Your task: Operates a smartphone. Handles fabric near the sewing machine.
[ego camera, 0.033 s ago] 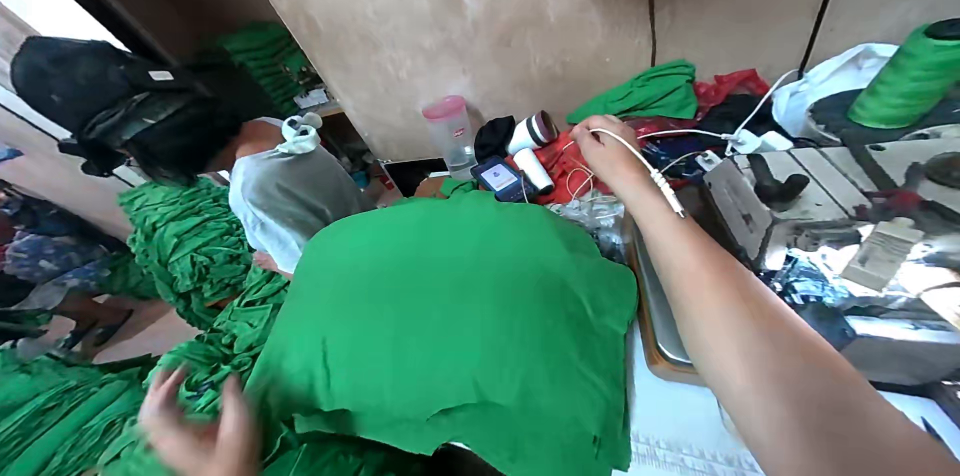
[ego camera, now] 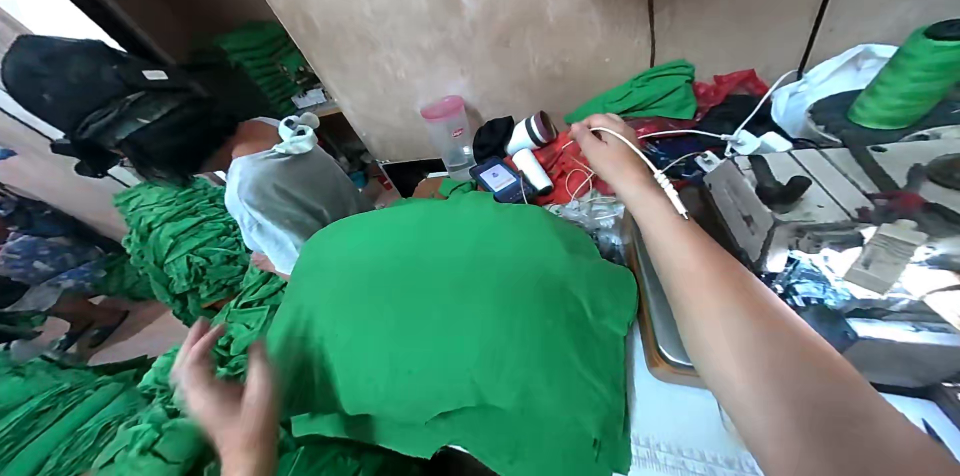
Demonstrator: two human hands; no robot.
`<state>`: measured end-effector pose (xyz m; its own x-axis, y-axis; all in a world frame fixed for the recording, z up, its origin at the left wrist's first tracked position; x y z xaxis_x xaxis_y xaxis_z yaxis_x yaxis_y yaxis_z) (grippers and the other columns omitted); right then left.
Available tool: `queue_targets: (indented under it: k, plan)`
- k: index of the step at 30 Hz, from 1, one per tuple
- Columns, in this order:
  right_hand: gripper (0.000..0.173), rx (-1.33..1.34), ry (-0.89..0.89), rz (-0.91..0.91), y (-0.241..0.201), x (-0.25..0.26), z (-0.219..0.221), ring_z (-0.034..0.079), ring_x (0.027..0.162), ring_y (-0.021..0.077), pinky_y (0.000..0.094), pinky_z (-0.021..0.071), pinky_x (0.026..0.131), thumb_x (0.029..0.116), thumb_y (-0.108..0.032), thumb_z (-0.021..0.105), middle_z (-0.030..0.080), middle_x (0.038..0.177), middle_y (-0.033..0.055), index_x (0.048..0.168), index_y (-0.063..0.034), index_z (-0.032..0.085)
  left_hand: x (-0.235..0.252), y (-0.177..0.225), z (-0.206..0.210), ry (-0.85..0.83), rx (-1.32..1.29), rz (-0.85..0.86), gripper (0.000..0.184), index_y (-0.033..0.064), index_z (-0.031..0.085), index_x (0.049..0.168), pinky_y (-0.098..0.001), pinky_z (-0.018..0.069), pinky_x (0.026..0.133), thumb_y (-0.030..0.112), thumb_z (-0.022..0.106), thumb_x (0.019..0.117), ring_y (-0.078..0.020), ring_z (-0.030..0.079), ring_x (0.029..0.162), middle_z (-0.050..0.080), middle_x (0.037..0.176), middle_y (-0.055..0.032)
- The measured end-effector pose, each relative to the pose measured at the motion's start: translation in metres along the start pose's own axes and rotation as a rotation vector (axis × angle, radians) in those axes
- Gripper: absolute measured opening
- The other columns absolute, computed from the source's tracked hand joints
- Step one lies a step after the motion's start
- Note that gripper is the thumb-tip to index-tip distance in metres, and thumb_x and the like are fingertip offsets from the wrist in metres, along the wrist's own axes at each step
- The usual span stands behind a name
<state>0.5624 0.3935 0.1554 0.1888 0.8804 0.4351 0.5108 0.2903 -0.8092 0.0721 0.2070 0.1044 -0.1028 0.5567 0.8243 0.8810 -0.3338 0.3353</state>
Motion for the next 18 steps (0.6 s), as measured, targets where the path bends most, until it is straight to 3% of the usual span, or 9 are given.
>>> queue_targets:
  k: [3, 5, 7, 9, 11, 12, 14, 16, 18]
  plan:
    - [0.056, 0.2, -0.011, 0.139, 0.003, 0.003, 0.002, 0.064, 0.1, 0.0272, 0.0476, 0.052, 0.087, 0.1115, -0.041, 0.032, 0.063, 0.119, 0.0187, 0.11, -0.0002, 0.071, 0.08, 0.07, 0.082, -0.221, -0.088, 0.092, 0.04, -0.0147, 0.057, 0.127, -0.0548, 0.0413, 0.11, 0.013, 0.055, 0.098, -0.0438, 0.05, 0.133, 0.054, 0.137, -0.0359]
    - [0.064, 0.256, -0.042, 0.181, 0.008, 0.005, 0.006, 0.063, 0.085, 0.0202, 0.0423, 0.0512, 0.078, 0.1119, -0.045, 0.025, 0.068, 0.101, 0.0132, 0.108, -0.0003, 0.07, 0.123, 0.11, 0.135, -0.41, -0.105, 0.034, 0.036, -0.0091, 0.059, 0.13, -0.0588, 0.0425, 0.107, 0.015, 0.052, 0.1041, -0.0436, 0.054, 0.128, 0.058, 0.133, -0.0309]
    - [0.06, 0.235, -0.12, 0.217, 0.013, 0.006, 0.008, 0.061, 0.075, 0.0165, 0.0386, 0.0503, 0.07, 0.1116, -0.046, 0.028, 0.068, 0.091, 0.0091, 0.112, -0.0013, 0.068, 0.156, 0.145, 0.188, -0.619, -0.101, -0.109, 0.039, -0.006, 0.061, 0.13, -0.0607, 0.042, 0.107, 0.023, 0.045, 0.1095, -0.0434, 0.056, 0.126, 0.06, 0.13, -0.0296]
    - [0.059, 0.288, -0.136, 0.328, 0.023, 0.011, 0.014, 0.057, 0.066, 0.0117, 0.0315, 0.0471, 0.061, 0.1093, -0.051, 0.034, 0.068, 0.091, 0.007, 0.119, -0.0025, 0.066, 0.18, 0.169, 0.234, -0.854, -0.031, -0.271, 0.048, -0.009, 0.059, 0.131, -0.0635, 0.0397, 0.107, 0.03, 0.038, 0.1122, -0.0466, 0.056, 0.127, 0.059, 0.13, -0.0339]
    - [0.064, 0.574, -0.077, 0.544, 0.031, 0.023, 0.016, 0.062, 0.079, 0.013, 0.0281, 0.0531, 0.072, 0.1077, -0.054, 0.038, 0.061, 0.108, 0.0119, 0.135, 0.0025, 0.049, 0.195, 0.181, 0.27, -1.034, 0.093, -0.37, 0.051, -0.0134, 0.057, 0.13, -0.0623, 0.0398, 0.107, 0.029, 0.034, 0.113, -0.047, 0.055, 0.127, 0.057, 0.132, -0.0362]
    - [0.069, 0.785, 0.011, 0.657, 0.034, 0.03, 0.016, 0.066, 0.098, 0.0203, 0.0303, 0.0563, 0.085, 0.1064, -0.052, 0.044, 0.056, 0.126, 0.0187, 0.145, 0.0038, 0.037, 0.197, 0.18, 0.286, -1.072, 0.123, -0.414, 0.051, -0.0138, 0.057, 0.129, -0.0616, 0.0415, 0.105, 0.029, 0.034, 0.1128, -0.0463, 0.057, 0.125, 0.057, 0.132, -0.0357]
    - [0.082, 1.096, 0.2, 0.802, 0.04, 0.043, 0.016, 0.056, 0.13, 0.0326, 0.0372, 0.0532, 0.103, 0.1021, -0.048, 0.058, 0.038, 0.155, 0.0236, 0.158, -0.0032, 0.018, 0.193, 0.165, 0.313, -1.08, 0.102, -0.496, 0.048, -0.0125, 0.058, 0.129, -0.0618, 0.043, 0.103, 0.027, 0.038, 0.1117, -0.0456, 0.058, 0.123, 0.058, 0.132, -0.0344]
    - [0.086, 1.052, 0.185, 0.869, 0.042, 0.051, 0.022, 0.054, 0.133, 0.0362, 0.042, 0.0532, 0.104, 0.0998, -0.052, 0.059, 0.037, 0.157, 0.0243, 0.159, -0.0066, 0.018, 0.184, 0.142, 0.333, -1.067, 0.035, -0.581, 0.047, -0.0102, 0.055, 0.133, -0.0611, 0.0435, 0.103, 0.029, 0.04, 0.111, -0.0446, 0.057, 0.123, 0.056, 0.134, -0.0336]
    - [0.085, 0.704, -0.074, 0.862, 0.044, 0.056, 0.03, 0.059, 0.127, 0.0385, 0.0441, 0.0537, 0.1, 0.1039, -0.06, 0.042, 0.041, 0.152, 0.0294, 0.159, -0.0005, 0.018, 0.176, 0.12, 0.345, -1.046, -0.058, -0.67, 0.05, -0.009, 0.052, 0.138, -0.0595, 0.0429, 0.105, 0.031, 0.04, 0.1112, -0.0441, 0.056, 0.125, 0.054, 0.138, -0.0334]
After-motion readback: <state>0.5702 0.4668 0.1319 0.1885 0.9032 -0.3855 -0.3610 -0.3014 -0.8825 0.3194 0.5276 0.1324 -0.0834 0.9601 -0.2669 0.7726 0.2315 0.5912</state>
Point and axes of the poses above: each hand's wrist, its own x-axis towards the middle knuckle, its own z-axis out of the palm, y = z × x, the point moved 2 cm from there along x, towards the middle knuckle
